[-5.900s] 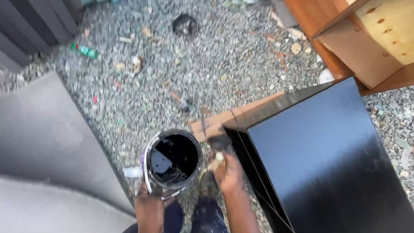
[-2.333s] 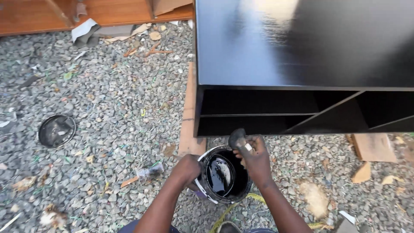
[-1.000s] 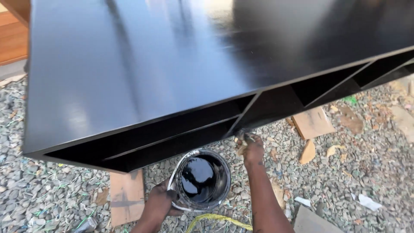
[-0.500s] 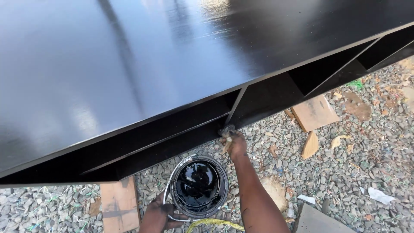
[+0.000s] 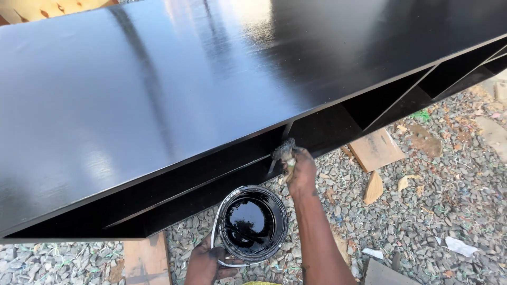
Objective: The person paints the interior and exterior surfaces of a black wooden cabinet using a paintbrush and a bucket of black paint. They repeatedly dip the brush into the paint and apply it to the shelves and side panels.
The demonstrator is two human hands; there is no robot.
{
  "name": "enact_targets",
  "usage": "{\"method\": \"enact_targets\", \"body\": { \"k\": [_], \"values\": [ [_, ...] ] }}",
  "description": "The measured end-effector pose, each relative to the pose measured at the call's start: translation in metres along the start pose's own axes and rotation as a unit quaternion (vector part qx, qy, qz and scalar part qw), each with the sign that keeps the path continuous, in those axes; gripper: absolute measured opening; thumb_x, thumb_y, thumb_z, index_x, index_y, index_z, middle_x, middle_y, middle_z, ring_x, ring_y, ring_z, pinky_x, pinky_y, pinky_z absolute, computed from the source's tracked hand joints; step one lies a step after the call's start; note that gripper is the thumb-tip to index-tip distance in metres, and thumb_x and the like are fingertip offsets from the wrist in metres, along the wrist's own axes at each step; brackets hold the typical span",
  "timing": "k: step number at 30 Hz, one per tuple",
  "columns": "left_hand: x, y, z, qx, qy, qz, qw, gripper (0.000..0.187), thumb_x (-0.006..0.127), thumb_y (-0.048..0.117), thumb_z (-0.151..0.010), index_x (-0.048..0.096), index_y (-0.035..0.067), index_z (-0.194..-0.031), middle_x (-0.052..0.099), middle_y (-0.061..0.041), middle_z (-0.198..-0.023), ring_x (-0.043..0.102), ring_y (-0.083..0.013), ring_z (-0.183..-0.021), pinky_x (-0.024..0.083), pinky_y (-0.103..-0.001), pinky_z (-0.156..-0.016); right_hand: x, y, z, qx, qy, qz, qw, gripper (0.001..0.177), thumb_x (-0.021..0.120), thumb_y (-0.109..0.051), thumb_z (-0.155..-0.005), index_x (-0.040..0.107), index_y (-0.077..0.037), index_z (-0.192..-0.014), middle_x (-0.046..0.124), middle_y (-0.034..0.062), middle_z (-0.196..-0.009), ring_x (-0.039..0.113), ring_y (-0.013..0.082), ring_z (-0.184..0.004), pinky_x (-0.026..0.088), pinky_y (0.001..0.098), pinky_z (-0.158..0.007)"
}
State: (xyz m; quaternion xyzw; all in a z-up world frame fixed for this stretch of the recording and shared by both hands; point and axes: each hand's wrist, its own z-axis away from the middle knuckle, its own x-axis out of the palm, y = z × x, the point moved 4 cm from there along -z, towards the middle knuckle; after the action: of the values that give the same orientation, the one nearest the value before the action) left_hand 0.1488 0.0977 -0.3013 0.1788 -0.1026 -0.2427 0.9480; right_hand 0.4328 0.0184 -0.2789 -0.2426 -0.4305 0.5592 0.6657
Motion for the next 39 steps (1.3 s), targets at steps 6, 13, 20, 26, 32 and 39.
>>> {"method": "enact_targets", "body": {
  "k": [6,13,20,26,32,39],
  "values": [
    [0.01,0.006,0.022,0.018,0.011,-0.013,1.0,0.079,0.047,-0.017,-0.091,0.032,0.015,-0.161,0.044,-0.021,-0.158,0.077,-0.0434,-0.087,0.069,-0.049,-0.069,0.031,-0.073,0.052,-0.065,-0.047,0.04,0.996,0.023,0.044,-0.014,-0.111,0.062,-0.001,-0.106,0.066,0.0116,-0.087,0.054,0.0119,-0.058,0.045,0.0225,-0.046],
    [0.001,-0.001,0.028,0.023,0.011,-0.005,1.0,0.075,0.045,-0.017,-0.094,0.037,0.018,-0.16,0.052,-0.017,-0.154,0.076,-0.0398,-0.086,0.067,-0.049,-0.071,0.03,-0.107,0.08,-0.432,-0.002,0.352,0.83,0.01,0.065,-0.005,-0.097,0.058,-0.011,-0.092,0.062,0.0049,-0.096,0.055,0.0113,-0.074,0.047,0.023,-0.06],
    [-0.043,-0.005,0.026,0.004,0.035,0.006,0.999,0.07,0.047,-0.014,-0.09,0.049,0.015,-0.154,0.064,-0.024,-0.128,0.076,-0.0421,-0.087,0.066,-0.047,-0.069,0.006,-0.025,0.053,-0.194,-0.058,0.511,0.835,0.021,0.062,-0.028,-0.095,0.06,-0.014,-0.11,0.072,0.0117,-0.113,0.053,0.0183,-0.064,0.04,0.0373,-0.056],
    [-0.092,-0.005,0.033,0.001,0.054,-0.014,0.998,0.066,0.043,-0.016,-0.079,0.059,0.002,-0.141,0.065,-0.024,-0.118,0.074,-0.0436,-0.074,0.066,-0.05,-0.062,0.013,0.058,0.021,-0.25,-0.029,0.37,0.894,0.012,0.062,-0.021,-0.097,0.053,-0.014,-0.102,0.066,0.0054,-0.088,0.059,0.0187,-0.071,0.045,0.0375,-0.067],
    [-0.137,-0.013,0.038,-0.014,0.065,-0.051,0.996,0.038,0.04,-0.011,-0.081,0.064,-0.002,-0.109,0.071,-0.027,-0.096,0.076,-0.0403,-0.071,0.066,-0.048,-0.059,0.111,0.12,0.171,-0.075,-0.213,0.441,0.868,0.023,0.069,-0.015,-0.088,0.063,-0.013,-0.111,0.073,0.0084,-0.105,0.07,0.0209,-0.086,0.054,0.0339,-0.071],
    [-0.163,-0.014,0.027,0.018,0.023,-0.042,0.999,0.046,0.038,-0.012,-0.092,0.067,0.003,-0.123,0.06,-0.017,-0.094,0.069,-0.0333,-0.083,0.068,-0.048,-0.07,0.112,0.108,0.251,-0.028,-0.299,0.614,0.73,0.033,0.061,-0.037,-0.095,0.064,-0.022,-0.124,0.067,0.0025,-0.141,0.066,0.0255,-0.125,0.049,0.0505,-0.105]
  ]
}}
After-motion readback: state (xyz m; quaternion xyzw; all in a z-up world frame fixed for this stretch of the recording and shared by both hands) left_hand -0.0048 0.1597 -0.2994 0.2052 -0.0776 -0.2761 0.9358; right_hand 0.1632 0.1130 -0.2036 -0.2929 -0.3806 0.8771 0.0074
